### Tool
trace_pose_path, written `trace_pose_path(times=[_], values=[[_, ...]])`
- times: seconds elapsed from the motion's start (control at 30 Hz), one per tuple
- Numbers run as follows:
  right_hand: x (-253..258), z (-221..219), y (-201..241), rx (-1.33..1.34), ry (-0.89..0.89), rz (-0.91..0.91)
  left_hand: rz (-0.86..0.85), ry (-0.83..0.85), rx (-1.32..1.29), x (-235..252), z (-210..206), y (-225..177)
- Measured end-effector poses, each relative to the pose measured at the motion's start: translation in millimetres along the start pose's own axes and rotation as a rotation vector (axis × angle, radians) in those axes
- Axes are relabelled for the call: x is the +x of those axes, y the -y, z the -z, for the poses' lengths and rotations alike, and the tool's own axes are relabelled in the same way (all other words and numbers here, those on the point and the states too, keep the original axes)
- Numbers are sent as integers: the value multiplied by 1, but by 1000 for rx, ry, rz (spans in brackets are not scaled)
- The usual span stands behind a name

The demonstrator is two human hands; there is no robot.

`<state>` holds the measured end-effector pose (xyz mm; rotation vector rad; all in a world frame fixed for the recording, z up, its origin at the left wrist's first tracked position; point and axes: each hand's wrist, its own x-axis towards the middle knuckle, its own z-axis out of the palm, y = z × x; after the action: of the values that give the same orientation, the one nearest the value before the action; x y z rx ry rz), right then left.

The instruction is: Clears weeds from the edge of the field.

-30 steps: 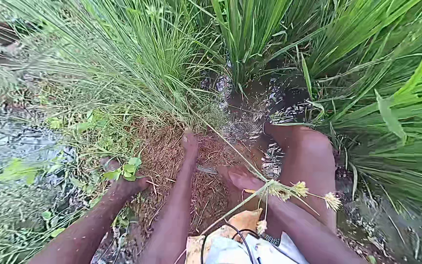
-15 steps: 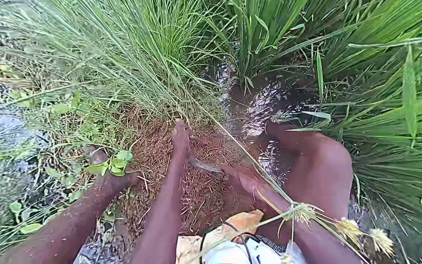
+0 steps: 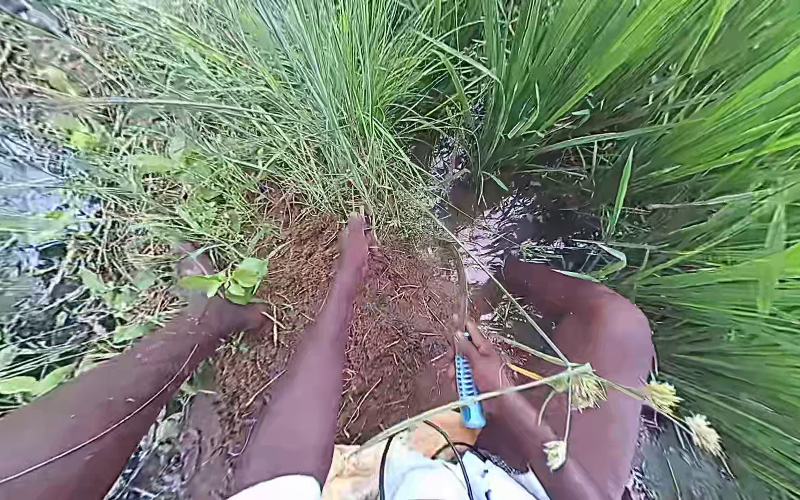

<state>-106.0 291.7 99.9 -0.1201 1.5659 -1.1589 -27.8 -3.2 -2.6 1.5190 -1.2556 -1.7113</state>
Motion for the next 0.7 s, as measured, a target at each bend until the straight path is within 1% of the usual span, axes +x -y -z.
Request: trace_pose_path(times=[0.07, 0.17, 0.27, 0.4, 0.47, 0.6, 0.7], values=[[10, -9, -6, 141, -72, -69, -60, 7, 49, -3, 2, 5], [23, -23, -8, 259, -76, -102, -89, 16, 96, -12, 7, 15], [44, -42, -1, 296, -99, -115, -94, 20, 91, -22, 3, 17], [85, -58, -3, 297, -20, -209, -106, 30, 82, -32, 0, 18], [96, -59, -7, 271, 16, -232, -120, 20, 69, -33, -2, 20], [84, -45, -10, 265, 11, -285, -108, -7, -13, -32, -9, 16], [89, -39, -11, 276, 35, -310, -71, -16, -14, -29, -9, 10]])
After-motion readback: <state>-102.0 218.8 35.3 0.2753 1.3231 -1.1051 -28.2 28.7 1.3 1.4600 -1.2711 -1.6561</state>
